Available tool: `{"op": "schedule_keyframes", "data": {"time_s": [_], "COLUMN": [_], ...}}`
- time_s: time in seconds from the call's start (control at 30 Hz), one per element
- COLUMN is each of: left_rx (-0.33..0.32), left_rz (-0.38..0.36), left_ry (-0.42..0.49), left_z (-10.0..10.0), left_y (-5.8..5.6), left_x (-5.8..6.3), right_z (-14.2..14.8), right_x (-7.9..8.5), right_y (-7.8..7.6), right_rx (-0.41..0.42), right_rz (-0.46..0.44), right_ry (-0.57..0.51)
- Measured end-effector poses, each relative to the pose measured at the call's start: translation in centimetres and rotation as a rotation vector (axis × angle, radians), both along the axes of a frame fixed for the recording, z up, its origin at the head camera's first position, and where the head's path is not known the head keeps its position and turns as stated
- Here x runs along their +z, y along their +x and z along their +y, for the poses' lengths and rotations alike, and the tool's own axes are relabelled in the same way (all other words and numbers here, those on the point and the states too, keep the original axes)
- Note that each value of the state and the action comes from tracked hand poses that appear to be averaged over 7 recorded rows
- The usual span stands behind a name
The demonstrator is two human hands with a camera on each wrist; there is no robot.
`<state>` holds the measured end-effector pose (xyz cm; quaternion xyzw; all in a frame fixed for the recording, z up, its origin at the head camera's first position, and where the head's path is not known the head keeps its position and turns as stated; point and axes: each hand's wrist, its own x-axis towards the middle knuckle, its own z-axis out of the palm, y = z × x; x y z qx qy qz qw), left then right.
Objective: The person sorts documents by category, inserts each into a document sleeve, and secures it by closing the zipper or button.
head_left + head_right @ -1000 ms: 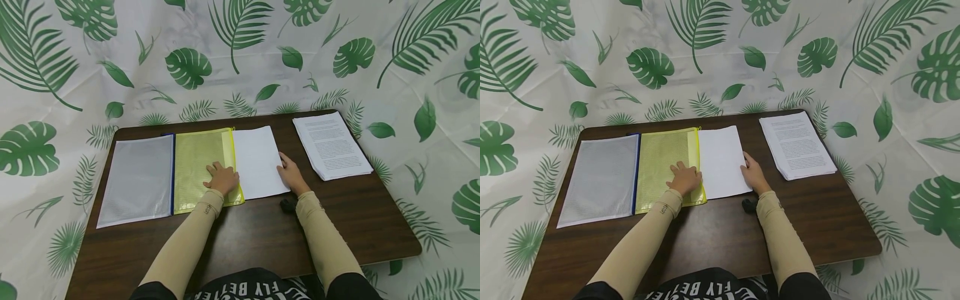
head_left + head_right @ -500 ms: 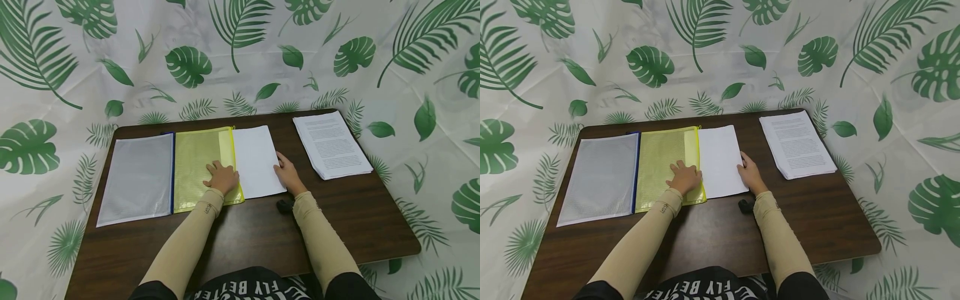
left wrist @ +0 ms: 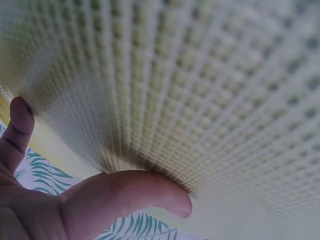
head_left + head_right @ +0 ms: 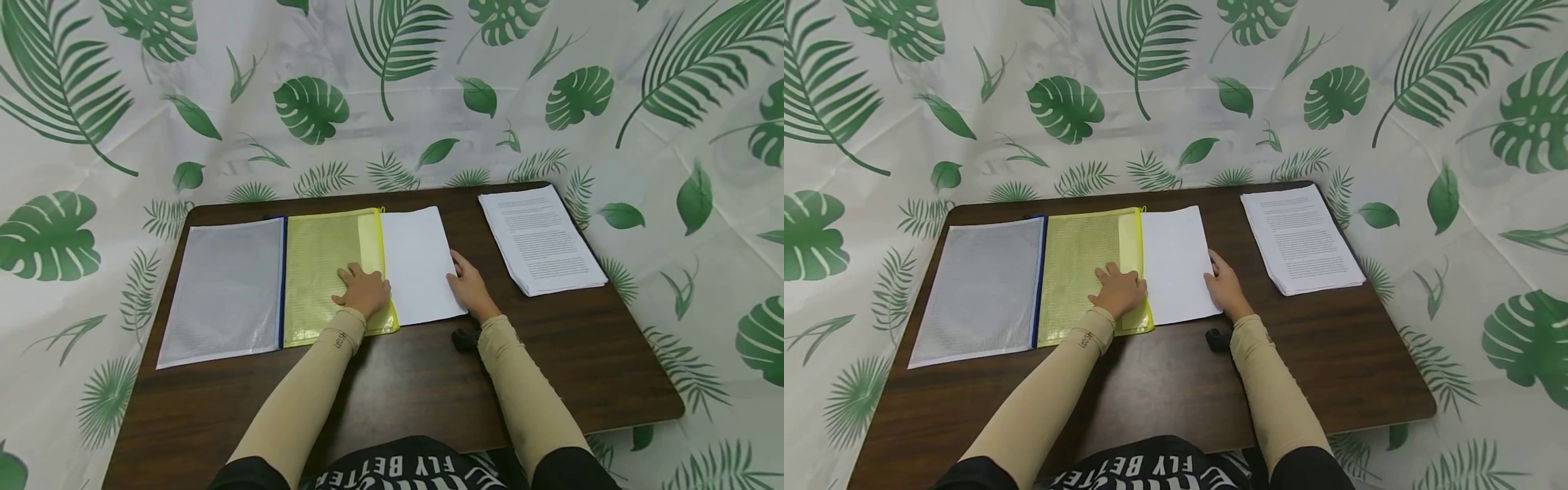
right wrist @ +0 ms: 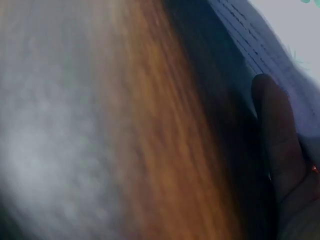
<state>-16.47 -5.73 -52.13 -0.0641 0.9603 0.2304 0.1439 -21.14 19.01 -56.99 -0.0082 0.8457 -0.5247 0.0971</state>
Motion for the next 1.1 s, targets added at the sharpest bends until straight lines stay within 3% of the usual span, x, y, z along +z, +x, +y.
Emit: {"op": "schedule_keyframes", "data": {"time_s": [0.23, 0.43, 0.6, 0.93, 1.1], "left_rx": [-0.003, -0.001, -0.005, 0.002, -0.003], "left_rz": [-0.001, 0.013, 0.017, 0.008, 0.0], "left_ry": [0.001, 0.003, 0.0, -0.029, -0.022], "left_z": [0.0, 0.1, 0.1, 0.0, 0.0], "left_y": [0.0, 0.2, 0.2, 0.2, 0.3], "left_x": [0.0, 0.1, 0.2, 0.3, 0.3], "right_z": [-0.9, -0.8, -0.8, -1.1, -1.1], "right_x": [-0.1, -0.4, -0.6, -1.0, -0.8], "right_y": [0.5, 0.4, 0.6, 1.0, 0.9], "right_rx": [0.039, -0.009, -0.025, 0.058, 0.076], "right_rz": [0.021, -0.03, 0.008, 0.076, 0.072], "right_ry": [-0.023, -0.085, -0.138, -0.07, -0.087]}}
